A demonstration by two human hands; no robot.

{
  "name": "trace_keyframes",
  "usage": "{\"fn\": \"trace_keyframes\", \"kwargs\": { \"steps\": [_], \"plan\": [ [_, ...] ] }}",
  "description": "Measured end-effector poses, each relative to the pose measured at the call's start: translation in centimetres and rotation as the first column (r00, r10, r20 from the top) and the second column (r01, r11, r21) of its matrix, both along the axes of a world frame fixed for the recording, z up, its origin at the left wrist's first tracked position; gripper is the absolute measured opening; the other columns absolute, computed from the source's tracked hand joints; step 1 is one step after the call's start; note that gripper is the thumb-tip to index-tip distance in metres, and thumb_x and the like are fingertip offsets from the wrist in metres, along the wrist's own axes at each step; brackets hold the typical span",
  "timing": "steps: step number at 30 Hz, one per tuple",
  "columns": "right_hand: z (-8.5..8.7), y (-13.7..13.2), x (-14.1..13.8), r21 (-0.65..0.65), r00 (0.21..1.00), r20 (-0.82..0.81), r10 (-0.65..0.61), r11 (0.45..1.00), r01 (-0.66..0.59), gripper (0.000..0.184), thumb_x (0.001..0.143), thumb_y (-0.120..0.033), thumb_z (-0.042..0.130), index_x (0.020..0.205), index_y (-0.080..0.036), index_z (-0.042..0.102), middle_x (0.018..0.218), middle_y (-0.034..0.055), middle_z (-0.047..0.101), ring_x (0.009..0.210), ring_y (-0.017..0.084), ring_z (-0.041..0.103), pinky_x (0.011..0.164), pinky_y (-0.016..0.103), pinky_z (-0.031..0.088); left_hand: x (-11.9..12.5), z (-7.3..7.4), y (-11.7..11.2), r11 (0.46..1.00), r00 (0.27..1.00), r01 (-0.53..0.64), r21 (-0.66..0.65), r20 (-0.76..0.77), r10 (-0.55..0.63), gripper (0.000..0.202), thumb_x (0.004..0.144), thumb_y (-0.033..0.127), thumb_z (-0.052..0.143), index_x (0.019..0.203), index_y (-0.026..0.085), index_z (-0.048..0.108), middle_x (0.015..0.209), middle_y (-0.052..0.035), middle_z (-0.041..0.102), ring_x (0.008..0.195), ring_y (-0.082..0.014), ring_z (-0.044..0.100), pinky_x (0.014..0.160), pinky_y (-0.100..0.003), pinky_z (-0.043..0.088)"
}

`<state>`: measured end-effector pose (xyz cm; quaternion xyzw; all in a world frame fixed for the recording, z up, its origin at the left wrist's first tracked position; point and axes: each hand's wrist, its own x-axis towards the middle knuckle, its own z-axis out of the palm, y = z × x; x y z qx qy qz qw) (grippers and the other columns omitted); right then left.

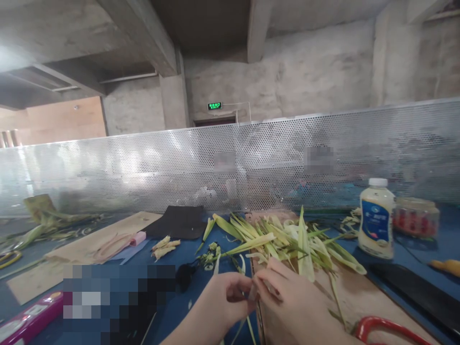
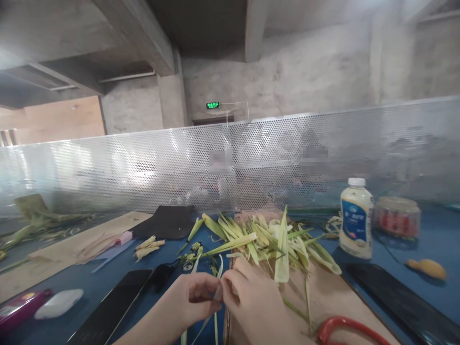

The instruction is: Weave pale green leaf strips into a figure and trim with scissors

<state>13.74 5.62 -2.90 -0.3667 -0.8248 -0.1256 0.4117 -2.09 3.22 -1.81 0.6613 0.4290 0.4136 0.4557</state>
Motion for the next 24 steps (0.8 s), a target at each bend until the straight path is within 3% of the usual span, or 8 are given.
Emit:
{"fn": "trace_keyframes", "kwargs": {
  "steps": [5,9,16,24],
  "plan": [
    [-0.25,0.26,-0.01,0.050,1.000,0.018,-0.023,0.998,0.022,0.025,0.080,-0.022,0.037,0.065,-0.022,0.056,0.061,-0.0017,0.050,0.046,0.010,0.048,0.044,0.021,0.031,0.08,0.46,-0.36,0.999,0.998,0.053,-0.005,0.044,-0.053,0.022,0.061,0.011,0.059,0.081,0.009,0.067,0.072,-0.0043,0.067,0.063,-0.0130,0.057,0.060,-0.022,0.040],
    [-0.32,0.14,-0.10,-0.036,0.999,-0.024,-0.031,0.999,0.030,0.020,0.079,-0.025,0.042,0.067,-0.023,0.057,0.066,-0.0023,0.052,0.044,0.009,0.046,0.041,0.021,0.029,0.21,0.72,-0.49,0.999,0.998,0.044,-0.025,0.036,-0.043,0.022,0.058,0.009,0.059,0.079,0.009,0.066,0.070,-0.0033,0.066,0.064,-0.0133,0.057,0.061,-0.021,0.040],
    [-0.06,-0.28,-0.27,-0.194,0.991,-0.137,0.000,0.981,-0.027,0.016,0.077,-0.028,0.050,0.064,-0.024,0.060,0.057,-0.0037,0.045,0.046,0.010,0.046,0.043,0.020,0.033,0.03,0.63,-0.38,0.999,0.999,0.031,-0.029,0.007,-0.031,0.025,0.059,0.011,0.060,0.082,0.011,0.067,0.071,-0.0023,0.065,0.060,-0.0114,0.054,0.059,-0.020,0.039],
    [0.04,-0.24,-0.33,-0.251,0.973,-0.229,0.028,0.964,-0.087,0.012,0.071,-0.025,0.057,0.060,-0.022,0.060,0.053,-0.0037,0.043,0.047,0.011,0.043,0.044,0.020,0.031,0.22,0.73,-0.50,0.997,0.999,-0.034,-0.065,-0.032,0.032,0.023,0.056,0.017,0.064,0.079,0.011,0.067,0.056,0.0013,0.057,0.050,-0.0078,0.044,0.051,-0.019,0.033]
  ]
}}
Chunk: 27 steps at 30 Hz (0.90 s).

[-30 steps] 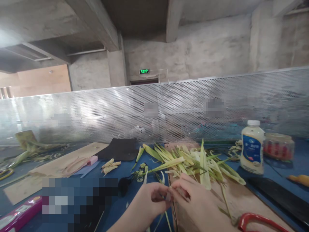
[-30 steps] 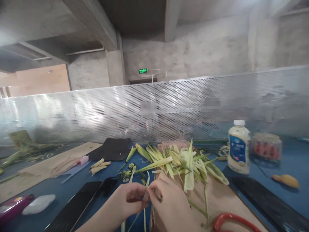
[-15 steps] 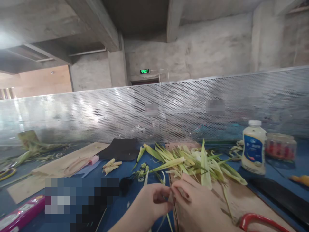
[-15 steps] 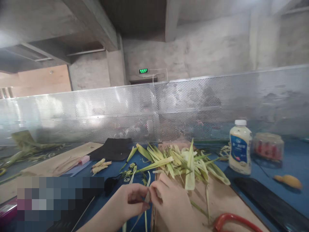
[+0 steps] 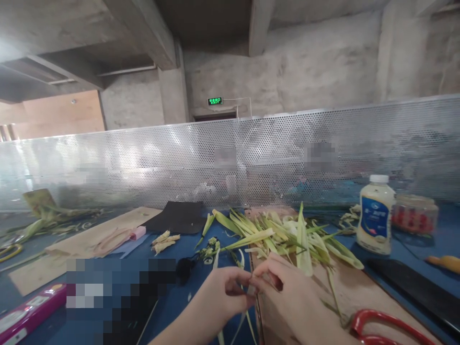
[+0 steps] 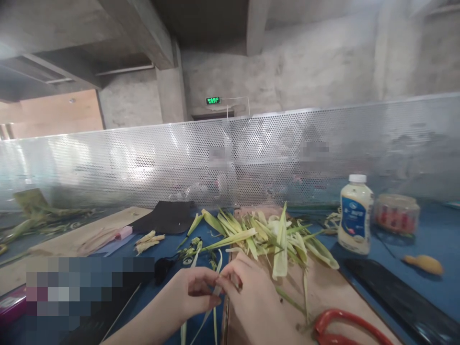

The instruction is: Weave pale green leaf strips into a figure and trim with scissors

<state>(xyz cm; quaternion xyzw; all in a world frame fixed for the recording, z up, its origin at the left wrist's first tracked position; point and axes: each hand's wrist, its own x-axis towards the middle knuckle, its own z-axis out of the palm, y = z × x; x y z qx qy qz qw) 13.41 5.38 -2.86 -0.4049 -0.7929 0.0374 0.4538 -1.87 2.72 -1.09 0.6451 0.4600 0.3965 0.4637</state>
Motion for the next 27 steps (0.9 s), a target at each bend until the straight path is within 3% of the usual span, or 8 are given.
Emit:
{"fn": "trace_keyframes", "kwargs": {
  "steps": [6,10,13,20,23,27],
  "plan": [
    [0.1,-0.3,0.3,-0.019,0.998,0.049,0.042,0.999,-0.041,0.014,0.076,-0.028,0.054,0.064,-0.022,0.058,0.055,-0.0039,0.043,0.047,0.010,0.042,0.044,0.020,0.030,-0.1,0.4,-0.1,0.999,0.996,0.003,-0.042,0.084,0.001,0.022,0.063,0.029,0.061,0.074,0.011,0.067,0.065,-0.0031,0.061,0.057,-0.0111,0.049,0.058,-0.022,0.038],
    [-0.2,-0.6,0.4,0.032,0.991,0.106,0.085,0.996,-0.088,0.013,0.080,-0.025,0.049,0.069,-0.021,0.055,0.065,-0.0025,0.048,0.052,0.011,0.047,0.048,0.021,0.033,-0.3,0.6,-0.2,1.000,0.999,-0.026,0.018,0.020,0.025,0.034,0.070,0.041,0.054,0.066,0.010,0.067,0.062,-0.0037,0.061,0.058,-0.0119,0.048,0.059,-0.022,0.036],
    [-0.3,-0.7,0.4,0.052,0.990,0.109,0.087,0.994,-0.094,0.013,0.080,-0.022,0.049,0.069,-0.021,0.055,0.069,-0.0017,0.050,0.057,0.012,0.051,0.051,0.022,0.035,-0.4,0.5,0.0,0.999,0.999,-0.042,0.016,-0.012,0.042,0.034,0.067,0.043,0.058,0.066,0.010,0.067,0.058,-0.0022,0.060,0.056,-0.0116,0.047,0.058,-0.022,0.035],
    [0.9,-0.7,0.1,-0.032,0.980,-0.033,0.194,0.980,-0.195,0.013,0.080,-0.026,0.048,0.079,-0.024,0.061,0.067,-0.0020,0.051,0.056,0.010,0.050,0.050,0.020,0.038,0.1,1.8,-0.6,0.993,0.985,-0.103,-0.048,0.131,0.109,0.029,0.066,0.038,0.058,0.055,0.011,0.062,0.055,0.0000,0.054,0.054,-0.0101,0.042,0.056,-0.022,0.033],
    [0.8,-0.6,0.1,0.017,0.980,-0.069,0.188,0.982,-0.187,0.019,0.082,-0.024,0.045,0.080,-0.024,0.064,0.068,-0.0008,0.054,0.057,0.010,0.052,0.051,0.020,0.039,0.4,2.1,-1.1,0.994,0.979,-0.102,-0.040,0.175,0.107,0.029,0.068,0.037,0.055,0.055,0.011,0.062,0.056,-0.0005,0.054,0.055,-0.0102,0.042,0.056,-0.022,0.032],
    [0.4,-0.7,0.2,0.140,0.994,0.034,0.104,0.984,-0.107,0.024,0.083,-0.024,0.042,0.081,-0.022,0.065,0.067,0.0001,0.054,0.049,0.008,0.047,0.046,0.020,0.037,0.5,1.4,-0.8,0.994,0.966,-0.059,-0.093,0.244,0.080,0.030,0.067,0.038,0.057,0.059,0.010,0.063,0.059,-0.0021,0.056,0.055,-0.0096,0.043,0.057,-0.023,0.032]
  ]
}}
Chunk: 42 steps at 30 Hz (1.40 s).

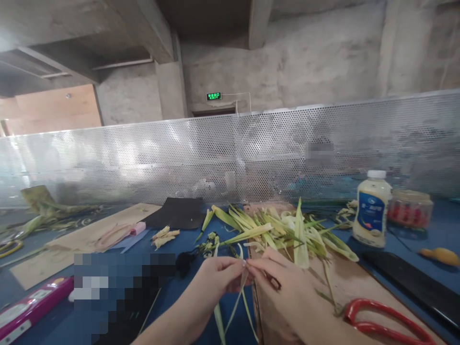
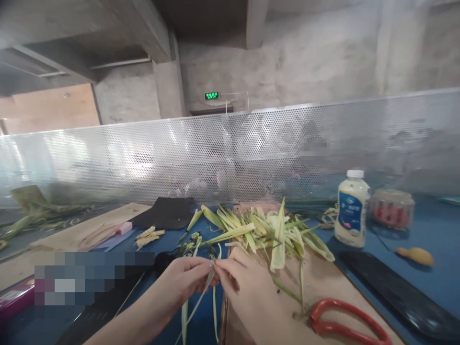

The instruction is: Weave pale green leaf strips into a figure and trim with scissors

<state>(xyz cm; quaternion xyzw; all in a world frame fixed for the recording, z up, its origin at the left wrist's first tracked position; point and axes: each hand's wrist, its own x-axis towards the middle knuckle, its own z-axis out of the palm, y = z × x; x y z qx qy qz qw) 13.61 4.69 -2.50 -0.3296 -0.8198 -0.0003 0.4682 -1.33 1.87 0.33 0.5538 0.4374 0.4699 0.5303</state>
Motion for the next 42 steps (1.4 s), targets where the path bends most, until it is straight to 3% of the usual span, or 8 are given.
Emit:
{"fn": "trace_keyframes", "kwargs": {
  "steps": [5,12,16,20,25,27,33,42],
  "plan": [
    [-0.2,-0.1,0.2,0.219,0.987,0.139,-0.085,0.974,0.054,0.028,0.086,-0.024,0.036,0.082,-0.020,0.064,0.063,0.0009,0.054,0.047,0.010,0.046,0.044,0.023,0.033,-0.5,-1.6,1.0,0.997,0.998,0.051,-0.065,0.050,-0.048,0.038,0.066,0.046,0.058,0.063,0.008,0.063,0.058,-0.0036,0.056,0.054,-0.0101,0.045,0.056,-0.023,0.033],
    [-0.5,0.3,0.5,0.250,0.981,0.179,-0.075,0.968,0.029,0.031,0.087,-0.024,0.033,0.084,-0.019,0.063,0.063,0.0018,0.053,0.051,0.011,0.048,0.045,0.022,0.031,-1.1,-1.8,1.0,1.000,0.993,0.010,-0.010,-0.116,-0.012,0.040,0.071,0.047,0.052,0.065,0.009,0.062,0.063,-0.0034,0.055,0.059,-0.0113,0.044,0.062,-0.025,0.035],
    [-0.5,0.2,0.4,0.181,0.990,0.141,-0.022,0.984,-0.003,0.023,0.083,-0.021,0.040,0.084,-0.020,0.063,0.065,0.0008,0.053,0.051,0.010,0.047,0.046,0.021,0.031,-0.8,-0.9,0.6,1.000,0.988,-0.003,-0.024,-0.152,-0.001,0.036,0.072,0.043,0.050,0.060,0.010,0.059,0.059,-0.0011,0.052,0.057,-0.0104,0.042,0.060,-0.024,0.033],
    [-0.3,0.1,0.2,-0.023,0.998,0.025,0.065,0.998,-0.064,0.019,0.081,-0.021,0.044,0.080,-0.020,0.063,0.068,0.0006,0.052,0.053,0.009,0.047,0.050,0.020,0.035,-0.5,-0.4,0.4,0.999,0.986,-0.035,-0.020,-0.165,0.031,0.030,0.073,0.036,0.050,0.061,0.010,0.059,0.060,-0.0010,0.052,0.058,-0.0103,0.041,0.060,-0.024,0.033],
    [0.2,0.3,0.0,-0.258,0.997,-0.035,0.072,0.963,-0.078,0.018,0.080,-0.024,0.047,0.078,-0.021,0.064,0.067,0.0002,0.052,0.058,0.011,0.049,0.054,0.022,0.038,-0.7,-0.3,0.2,1.000,0.987,0.017,0.012,-0.163,-0.015,0.027,0.075,0.032,0.049,0.059,0.012,0.057,0.058,0.0013,0.049,0.058,-0.0096,0.039,0.061,-0.023,0.032],
    [0.2,0.3,0.0,-0.269,0.998,-0.022,0.064,0.961,-0.068,0.019,0.080,-0.024,0.046,0.076,-0.020,0.064,0.066,0.0002,0.052,0.058,0.011,0.049,0.054,0.022,0.037,-0.8,-0.4,0.1,0.999,0.987,0.033,0.023,-0.156,-0.029,0.028,0.076,0.033,0.049,0.061,0.011,0.058,0.060,0.0008,0.050,0.059,-0.0096,0.040,0.061,-0.023,0.032],
    [-0.2,0.4,0.1,-0.145,0.998,0.007,0.057,0.988,-0.056,0.020,0.081,-0.022,0.045,0.077,-0.020,0.064,0.065,-0.0001,0.050,0.052,0.010,0.044,0.049,0.022,0.034,-1.0,-1.2,0.5,0.998,0.992,0.066,-0.023,-0.109,-0.068,0.033,0.074,0.042,0.049,0.068,0.011,0.062,0.068,-0.0033,0.057,0.064,-0.0121,0.047,0.066,-0.026,0.035],
    [0.2,0.1,0.1,-0.216,0.996,-0.005,0.093,0.972,-0.092,0.016,0.079,-0.018,0.048,0.078,-0.019,0.064,0.068,0.0001,0.051,0.055,0.010,0.047,0.051,0.022,0.037,-1.0,-0.7,0.4,1.000,0.983,0.028,-0.004,-0.184,-0.028,0.030,0.073,0.039,0.050,0.062,0.013,0.059,0.062,-0.0006,0.054,0.061,-0.0114,0.045,0.064,-0.025,0.036]
  ]
}}
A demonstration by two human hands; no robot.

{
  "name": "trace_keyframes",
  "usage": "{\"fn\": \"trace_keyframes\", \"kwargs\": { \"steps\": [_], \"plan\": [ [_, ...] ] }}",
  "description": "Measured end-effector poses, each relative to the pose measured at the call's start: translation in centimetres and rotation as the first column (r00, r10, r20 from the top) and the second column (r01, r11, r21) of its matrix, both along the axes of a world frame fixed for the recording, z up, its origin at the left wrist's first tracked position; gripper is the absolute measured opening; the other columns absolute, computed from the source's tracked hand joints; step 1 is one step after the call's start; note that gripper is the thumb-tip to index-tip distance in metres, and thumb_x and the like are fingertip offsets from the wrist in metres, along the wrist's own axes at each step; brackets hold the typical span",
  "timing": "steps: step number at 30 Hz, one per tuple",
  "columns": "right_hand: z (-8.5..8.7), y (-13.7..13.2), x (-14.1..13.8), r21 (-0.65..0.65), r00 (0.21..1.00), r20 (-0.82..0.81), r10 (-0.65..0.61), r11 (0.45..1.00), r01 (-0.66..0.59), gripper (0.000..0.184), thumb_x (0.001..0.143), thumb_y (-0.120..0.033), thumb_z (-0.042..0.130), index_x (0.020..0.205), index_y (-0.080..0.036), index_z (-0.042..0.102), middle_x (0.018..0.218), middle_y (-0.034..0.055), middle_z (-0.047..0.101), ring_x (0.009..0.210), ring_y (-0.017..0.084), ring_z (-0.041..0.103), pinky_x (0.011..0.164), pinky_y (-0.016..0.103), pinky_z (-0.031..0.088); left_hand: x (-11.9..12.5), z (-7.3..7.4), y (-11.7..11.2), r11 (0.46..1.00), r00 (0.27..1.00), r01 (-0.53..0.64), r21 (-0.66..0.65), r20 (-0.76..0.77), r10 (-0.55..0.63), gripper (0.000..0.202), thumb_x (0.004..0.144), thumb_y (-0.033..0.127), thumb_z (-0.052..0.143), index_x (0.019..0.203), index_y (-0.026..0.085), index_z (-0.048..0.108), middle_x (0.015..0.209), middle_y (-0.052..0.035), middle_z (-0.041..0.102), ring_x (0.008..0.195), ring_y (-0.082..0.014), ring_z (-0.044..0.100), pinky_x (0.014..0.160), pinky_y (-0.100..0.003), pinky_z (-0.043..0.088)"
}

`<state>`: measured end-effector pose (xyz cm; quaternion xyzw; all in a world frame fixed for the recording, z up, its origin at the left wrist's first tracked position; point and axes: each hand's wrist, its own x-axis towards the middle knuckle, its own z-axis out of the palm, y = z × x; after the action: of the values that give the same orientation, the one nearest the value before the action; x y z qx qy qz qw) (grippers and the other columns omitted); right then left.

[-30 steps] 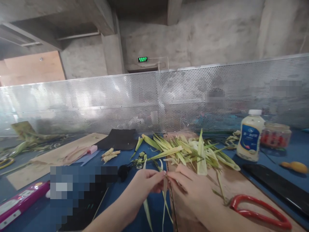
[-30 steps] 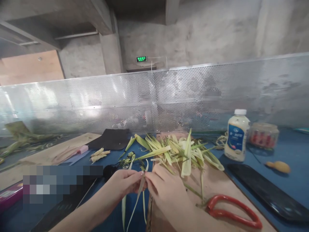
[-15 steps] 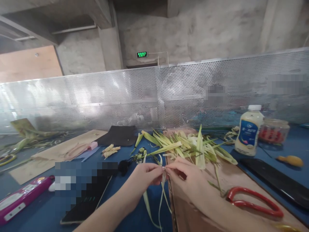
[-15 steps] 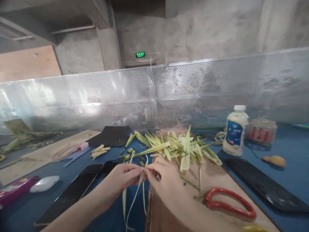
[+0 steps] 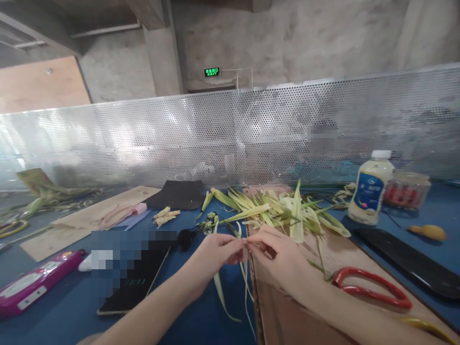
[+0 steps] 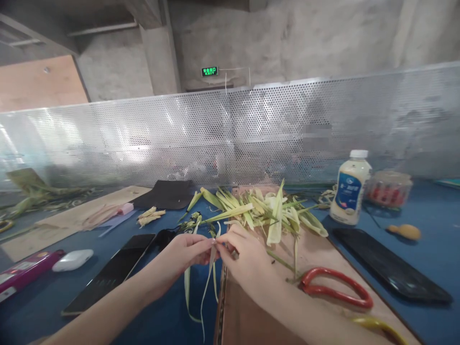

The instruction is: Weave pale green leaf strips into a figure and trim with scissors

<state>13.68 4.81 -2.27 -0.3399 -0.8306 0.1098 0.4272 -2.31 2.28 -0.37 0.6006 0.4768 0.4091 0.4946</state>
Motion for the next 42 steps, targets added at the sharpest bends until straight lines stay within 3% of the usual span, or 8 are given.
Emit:
{"fn": "trace_keyframes", "kwargs": {
  "steps": [6,11,17,22,32,42],
  "plan": [
    [0.3,-0.2,0.1,-0.082,1.000,-0.021,0.010,0.997,-0.012,0.015,0.080,-0.021,0.048,0.081,-0.021,0.063,0.070,-0.0002,0.053,0.060,0.011,0.049,0.055,0.023,0.038,-0.2,-0.1,-0.1,0.997,0.997,0.000,0.075,-0.073,0.005,0.029,0.074,0.038,0.049,0.062,0.013,0.059,0.061,0.0006,0.053,0.061,-0.0110,0.043,0.063,-0.024,0.035],
    [0.1,0.0,0.1,-0.108,1.000,-0.001,0.007,0.994,-0.008,0.015,0.080,-0.022,0.049,0.082,-0.021,0.063,0.071,-0.0007,0.053,0.061,0.011,0.049,0.057,0.023,0.038,-0.4,-0.4,0.1,0.998,0.997,-0.013,0.058,-0.069,0.017,0.025,0.072,0.036,0.052,0.068,0.014,0.063,0.066,-0.0009,0.057,0.064,-0.0118,0.046,0.066,-0.024,0.036],
    [0.0,0.0,0.1,-0.031,1.000,-0.012,-0.001,1.000,0.000,0.015,0.078,-0.019,0.048,0.079,-0.020,0.063,0.068,-0.0008,0.051,0.056,0.010,0.046,0.053,0.022,0.036,-0.2,-0.2,0.1,0.999,1.000,-0.001,0.038,-0.025,0.002,0.030,0.073,0.040,0.050,0.067,0.014,0.063,0.068,-0.0023,0.059,0.065,-0.0123,0.048,0.066,-0.024,0.038],
    [-0.4,0.0,0.0,0.049,0.999,0.028,0.016,0.999,-0.018,0.019,0.079,-0.017,0.045,0.081,-0.017,0.063,0.066,0.0000,0.048,0.053,0.009,0.044,0.051,0.021,0.035,-0.3,-0.1,0.2,0.999,0.995,-0.023,0.026,-0.095,0.025,0.035,0.071,0.045,0.050,0.066,0.013,0.063,0.064,-0.0026,0.060,0.059,-0.0125,0.049,0.062,-0.025,0.038],
    [-0.7,0.1,0.2,0.154,0.990,0.112,-0.083,0.986,0.065,0.018,0.080,-0.019,0.044,0.082,-0.020,0.062,0.069,0.0005,0.050,0.058,0.011,0.045,0.056,0.023,0.037,-0.3,0.0,0.2,1.000,0.993,-0.020,0.007,-0.114,0.021,0.031,0.072,0.040,0.050,0.068,0.013,0.062,0.067,-0.0035,0.061,0.062,-0.0126,0.050,0.065,-0.026,0.039],
    [0.0,-0.1,0.1,0.012,0.996,0.061,-0.059,0.998,0.058,0.017,0.081,-0.023,0.047,0.082,-0.020,0.063,0.071,0.0003,0.053,0.059,0.011,0.049,0.055,0.022,0.039,-0.5,-0.6,0.4,1.000,1.000,-0.007,0.023,-0.023,0.008,0.024,0.070,0.037,0.055,0.074,0.015,0.065,0.072,-0.0026,0.062,0.071,-0.0141,0.053,0.070,-0.026,0.040]
  ]
}}
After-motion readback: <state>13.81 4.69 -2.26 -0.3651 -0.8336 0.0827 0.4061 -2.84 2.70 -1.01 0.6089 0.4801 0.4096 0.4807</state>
